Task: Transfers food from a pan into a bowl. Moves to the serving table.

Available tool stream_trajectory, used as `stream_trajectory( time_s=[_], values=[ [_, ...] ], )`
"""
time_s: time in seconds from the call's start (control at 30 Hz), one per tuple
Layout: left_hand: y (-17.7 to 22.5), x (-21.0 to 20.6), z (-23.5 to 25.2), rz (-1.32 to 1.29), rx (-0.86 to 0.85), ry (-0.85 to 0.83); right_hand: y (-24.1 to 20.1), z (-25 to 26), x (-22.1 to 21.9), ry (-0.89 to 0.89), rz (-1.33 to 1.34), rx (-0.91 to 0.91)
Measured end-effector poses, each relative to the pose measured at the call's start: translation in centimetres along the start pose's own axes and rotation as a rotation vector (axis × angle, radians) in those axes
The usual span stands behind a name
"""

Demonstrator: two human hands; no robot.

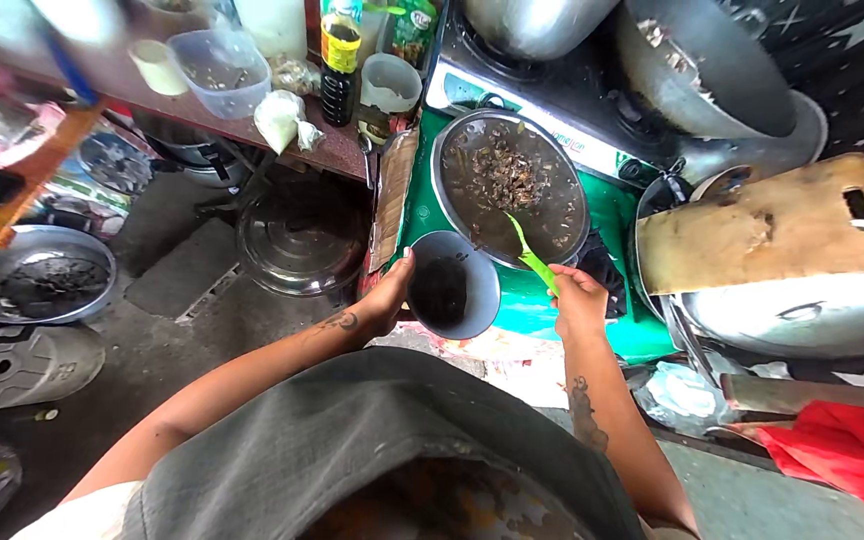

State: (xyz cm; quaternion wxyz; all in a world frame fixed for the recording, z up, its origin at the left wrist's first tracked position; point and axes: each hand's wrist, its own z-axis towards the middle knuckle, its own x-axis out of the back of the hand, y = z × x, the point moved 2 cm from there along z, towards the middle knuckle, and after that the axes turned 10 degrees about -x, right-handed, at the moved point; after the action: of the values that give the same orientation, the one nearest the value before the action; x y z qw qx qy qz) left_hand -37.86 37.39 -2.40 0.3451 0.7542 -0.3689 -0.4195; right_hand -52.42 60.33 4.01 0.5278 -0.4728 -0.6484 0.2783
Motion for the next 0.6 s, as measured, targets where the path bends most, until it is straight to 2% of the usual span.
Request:
stream_trajectory(
  time_s=[0.07, 0.13, 0.37, 0.5, 0.6],
  values=[
    [0.0, 0.0, 0.0, -0.001, 0.006, 0.001, -0.3, -0.1, -0.3, -0.026, 0.101, -0.115],
    [0.1, -0.1, 0.0, 0.0, 0.009, 0.006, -0.5, -0.2, -0.3, -0.038, 0.146, -0.143],
    [-0.2, 0.1, 0.1, -0.021, -0.011, 0.005, -0.8, -2.0, 0.4, -0.103, 0.169, -0.062],
    [-0.7, 0.4, 0.3, -0.003, -0.02, 0.001, 0.0, -3.6, 0.9, -0.145, 0.09, 0.043],
    [-0.8, 0.6, 0.3, 0.019, -0.044, -0.012, 1.1, -4.6, 1.0, -0.12, -0.065, 0.276]
  ],
)
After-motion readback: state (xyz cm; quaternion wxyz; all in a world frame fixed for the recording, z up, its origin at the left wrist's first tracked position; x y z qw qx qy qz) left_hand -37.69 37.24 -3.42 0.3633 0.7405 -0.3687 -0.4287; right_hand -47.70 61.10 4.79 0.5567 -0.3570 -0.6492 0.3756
